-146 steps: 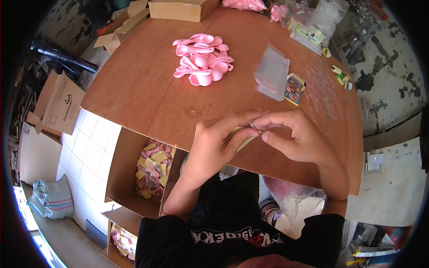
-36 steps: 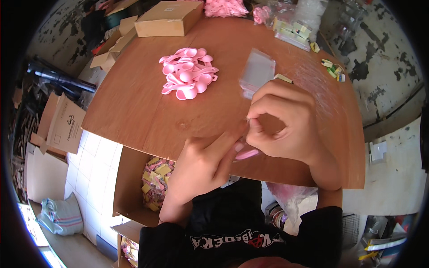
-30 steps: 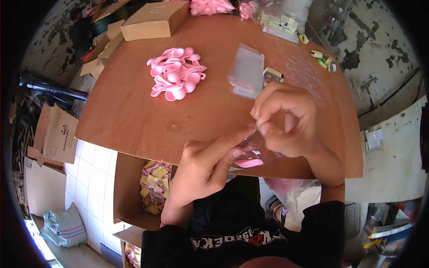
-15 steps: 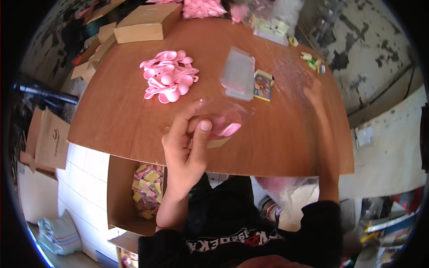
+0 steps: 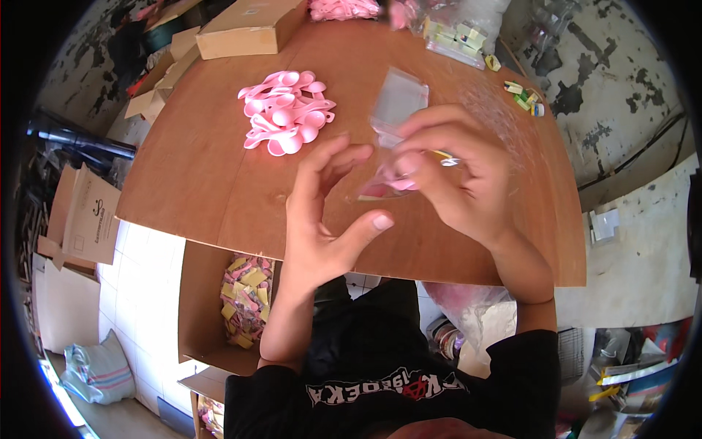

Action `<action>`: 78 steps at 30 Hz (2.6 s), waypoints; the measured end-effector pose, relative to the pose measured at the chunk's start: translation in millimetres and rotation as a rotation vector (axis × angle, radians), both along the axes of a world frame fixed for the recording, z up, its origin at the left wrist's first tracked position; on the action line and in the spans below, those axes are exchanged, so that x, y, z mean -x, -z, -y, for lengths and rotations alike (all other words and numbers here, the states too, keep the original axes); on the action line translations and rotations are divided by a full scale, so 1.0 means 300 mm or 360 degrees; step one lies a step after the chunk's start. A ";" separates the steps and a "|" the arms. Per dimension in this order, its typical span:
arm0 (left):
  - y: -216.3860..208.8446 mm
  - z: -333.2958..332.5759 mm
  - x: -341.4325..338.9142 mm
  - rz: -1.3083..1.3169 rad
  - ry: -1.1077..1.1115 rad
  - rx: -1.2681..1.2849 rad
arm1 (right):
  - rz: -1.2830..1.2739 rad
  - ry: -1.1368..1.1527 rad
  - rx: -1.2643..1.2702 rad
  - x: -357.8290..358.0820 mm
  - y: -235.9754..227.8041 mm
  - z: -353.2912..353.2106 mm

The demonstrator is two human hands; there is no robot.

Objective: The person repeatedly picks up pink plastic spoons and small yellow paper pieces, places them into clear plastic bags, and seals the bags. The person handles the items one at a time and stacks the sealed bags on the table.

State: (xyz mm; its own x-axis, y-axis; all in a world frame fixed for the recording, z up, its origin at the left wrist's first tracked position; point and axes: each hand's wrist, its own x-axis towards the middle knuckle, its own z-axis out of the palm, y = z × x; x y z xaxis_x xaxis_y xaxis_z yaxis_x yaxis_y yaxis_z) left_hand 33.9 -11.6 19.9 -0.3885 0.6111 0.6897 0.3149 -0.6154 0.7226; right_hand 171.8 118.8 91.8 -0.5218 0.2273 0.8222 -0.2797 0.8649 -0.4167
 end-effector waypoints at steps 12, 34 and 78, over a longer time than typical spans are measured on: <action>0.034 0.022 0.006 0.0313 0.0228 0.0501 | 0.0523 -0.0376 0.1172 -0.009 0.116 0.030; 0.104 -0.011 0.061 0.0747 0.0291 0.0452 | 0.0614 -0.0336 0.1490 -0.029 0.241 -0.018; 0.131 0.006 0.108 0.0553 0.0351 0.0397 | 0.0601 -0.0428 0.0747 -0.037 0.262 -0.050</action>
